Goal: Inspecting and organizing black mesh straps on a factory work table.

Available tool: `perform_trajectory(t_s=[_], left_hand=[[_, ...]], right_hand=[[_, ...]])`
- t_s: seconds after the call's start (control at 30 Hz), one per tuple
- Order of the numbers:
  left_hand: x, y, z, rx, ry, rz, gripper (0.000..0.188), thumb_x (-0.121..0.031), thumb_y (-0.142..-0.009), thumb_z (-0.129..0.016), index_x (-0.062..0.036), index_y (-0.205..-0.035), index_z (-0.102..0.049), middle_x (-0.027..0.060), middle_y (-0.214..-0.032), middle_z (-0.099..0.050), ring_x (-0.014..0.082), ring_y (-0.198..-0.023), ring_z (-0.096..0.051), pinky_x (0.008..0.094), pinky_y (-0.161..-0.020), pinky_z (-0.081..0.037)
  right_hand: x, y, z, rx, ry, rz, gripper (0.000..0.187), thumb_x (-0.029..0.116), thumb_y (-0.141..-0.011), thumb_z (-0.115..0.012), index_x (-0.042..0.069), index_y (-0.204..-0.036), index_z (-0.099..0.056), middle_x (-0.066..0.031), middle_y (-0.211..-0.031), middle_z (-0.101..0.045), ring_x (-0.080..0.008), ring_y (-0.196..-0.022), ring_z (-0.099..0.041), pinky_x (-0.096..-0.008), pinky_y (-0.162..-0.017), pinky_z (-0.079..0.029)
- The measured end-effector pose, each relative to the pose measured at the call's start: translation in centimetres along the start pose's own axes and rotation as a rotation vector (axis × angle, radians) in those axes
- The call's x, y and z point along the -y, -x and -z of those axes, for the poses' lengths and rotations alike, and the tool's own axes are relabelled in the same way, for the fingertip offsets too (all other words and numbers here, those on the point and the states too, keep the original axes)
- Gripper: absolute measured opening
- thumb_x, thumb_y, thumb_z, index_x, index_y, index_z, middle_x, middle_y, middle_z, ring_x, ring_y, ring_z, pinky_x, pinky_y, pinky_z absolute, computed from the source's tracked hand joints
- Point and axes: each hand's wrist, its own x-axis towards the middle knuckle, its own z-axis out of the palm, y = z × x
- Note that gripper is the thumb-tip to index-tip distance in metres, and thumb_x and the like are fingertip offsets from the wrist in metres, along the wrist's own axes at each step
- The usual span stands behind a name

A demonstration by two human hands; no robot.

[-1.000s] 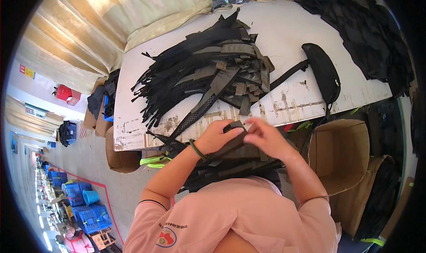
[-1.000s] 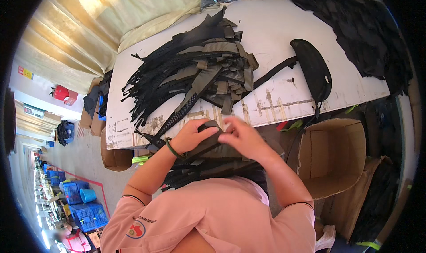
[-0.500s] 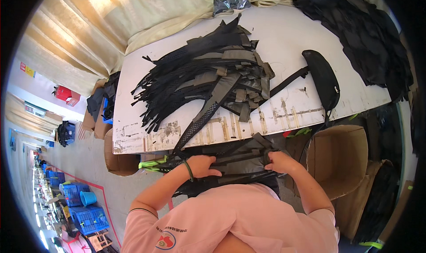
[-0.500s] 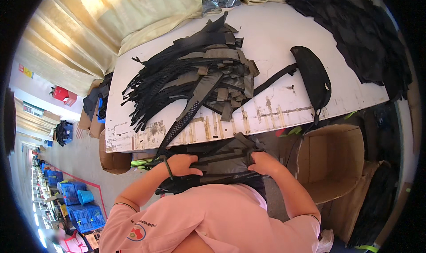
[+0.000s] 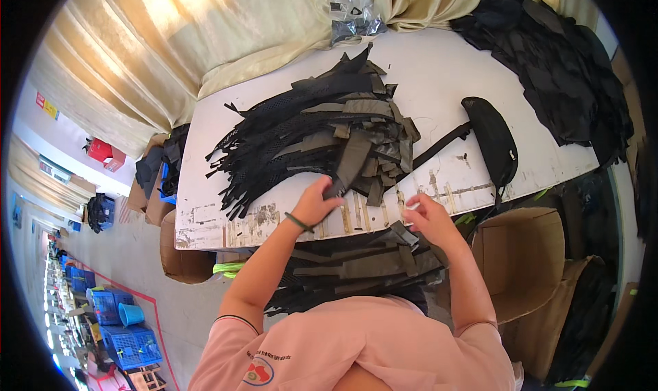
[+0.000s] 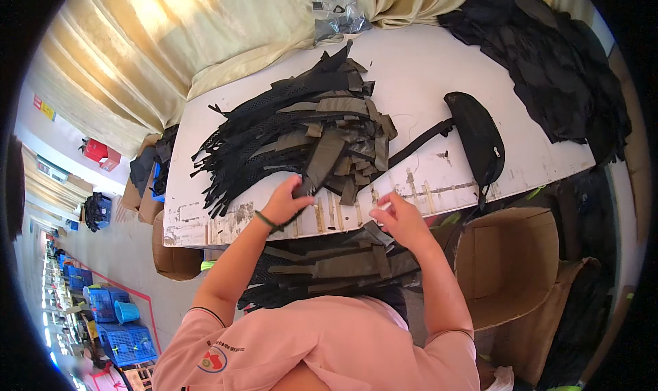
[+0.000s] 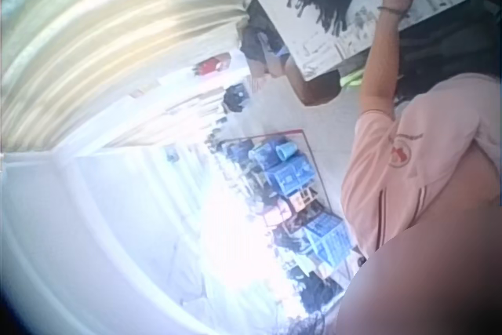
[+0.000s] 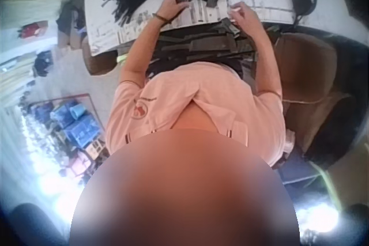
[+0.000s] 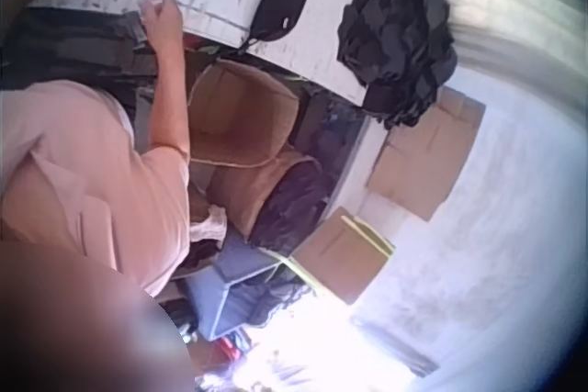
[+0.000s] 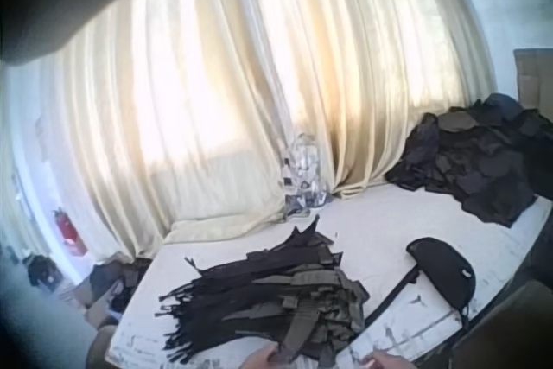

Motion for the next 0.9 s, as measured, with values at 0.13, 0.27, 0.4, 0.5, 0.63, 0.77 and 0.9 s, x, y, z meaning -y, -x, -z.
perform_trajectory(t_s=[0.13, 0.27, 0.4, 0.5, 0.63, 0.77, 0.9], left_hand=[[-2.7, 3.4, 1.1, 0.461, 0.147, -0.132, 0.039, -0.019, -0.076, -0.077, -0.0007, -0.098, -0.051, 0.0143, -0.093, -0.061, 0.0213, -0.087, -0.057, 0.0341, -0.08, -0.046], [-1.5, 5.9, 1.4, 0.755, 0.32, -0.061, 0.046, -0.02, -0.078, -0.075, -0.0008, -0.113, -0.054, 0.0116, -0.104, -0.062, 0.0195, -0.095, -0.056, 0.0322, -0.087, -0.044], [-3.4, 6.0, 1.7, 0.612, 0.192, -0.012, 0.045, -0.019, -0.083, -0.07, -0.0007, -0.121, -0.052, 0.0121, -0.107, -0.061, 0.0181, -0.098, -0.056, 0.0311, -0.088, -0.044], [-3.4, 5.3, -1.7, 0.281, 0.409, -0.119, 0.032, -0.018, -0.087, -0.065, -0.0004, -0.112, -0.056, 0.0103, -0.097, -0.062, 0.0153, -0.089, -0.056, 0.0298, -0.08, -0.045], [-3.8, 4.2, -3.8, 0.219, 0.436, -0.052, 0.02, -0.018, -0.089, -0.062, -0.0006, -0.099, -0.059, 0.0065, -0.083, -0.06, 0.012, -0.076, -0.052, 0.0274, -0.07, -0.045], [-5.3, 4.5, -4.3, 0.235, 0.455, -0.021, 0.018, -0.017, -0.087, -0.065, -0.001, -0.086, -0.057, 0.0021, -0.071, -0.055, 0.009, -0.066, -0.046, 0.026, -0.061, -0.043], [-4.7, 5.1, -4.5, 0.195, 0.404, -0.037, 0.022, -0.016, -0.083, -0.071, -0.0016, -0.084, -0.054, 0.001, -0.069, -0.053, 0.0085, -0.064, -0.045, 0.026, -0.059, -0.042]], right_hand=[[-0.1, -2.0, -2.3, -0.01, -0.673, 0.014, 0.048, 0.028, -0.09, -0.063, 0.007, -0.129, -0.042, -0.0085, -0.092, -0.062, -0.0191, -0.08, -0.063, -0.0312, -0.07, -0.054], [-1.4, -3.9, -3.4, -0.1, -0.888, 0.018, 0.051, 0.013, -0.088, -0.064, 0.008, -0.132, -0.037, -0.0107, -0.101, -0.058, -0.0173, -0.081, -0.061, -0.03, -0.066, -0.053], [-1.0, -2.5, -5.3, -0.145, -0.745, 0.124, 0.046, 0.001, -0.084, -0.064, 0.008, -0.124, -0.041, -0.007, -0.096, -0.058, -0.0137, -0.08, -0.059, -0.0296, -0.063, -0.053], [-1.1, -0.6, -7.3, -0.116, -0.559, 0.246, 0.036, 0.005, -0.085, -0.065, 0.008, -0.115, -0.045, -0.0077, -0.1, -0.058, -0.0149, -0.084, -0.06, -0.0275, -0.065, -0.051], [2.7, 1.8, -7.1, -0.41, 0.334, 0.683, 0.047, 0.013, -0.077, -0.074, 0.008, -0.116, -0.049, -0.0123, -0.1, -0.058, -0.0264, -0.084, -0.061, -0.0348, -0.07, -0.049], [1.5, 1.2, -6.8, -0.459, 0.612, 0.796, 0.045, 0.014, -0.076, -0.071, 0.008, -0.115, -0.05, -0.0126, -0.093, -0.061, -0.0308, -0.079, -0.061, -0.0361, -0.071, -0.047], [0.9, 0.9, -6.5, -0.347, 0.62, 0.673, 0.035, 0.011, -0.08, -0.066, 0.008, -0.112, -0.051, -0.0122, -0.086, -0.061, -0.0303, -0.075, -0.062, -0.0384, -0.065, -0.048]])
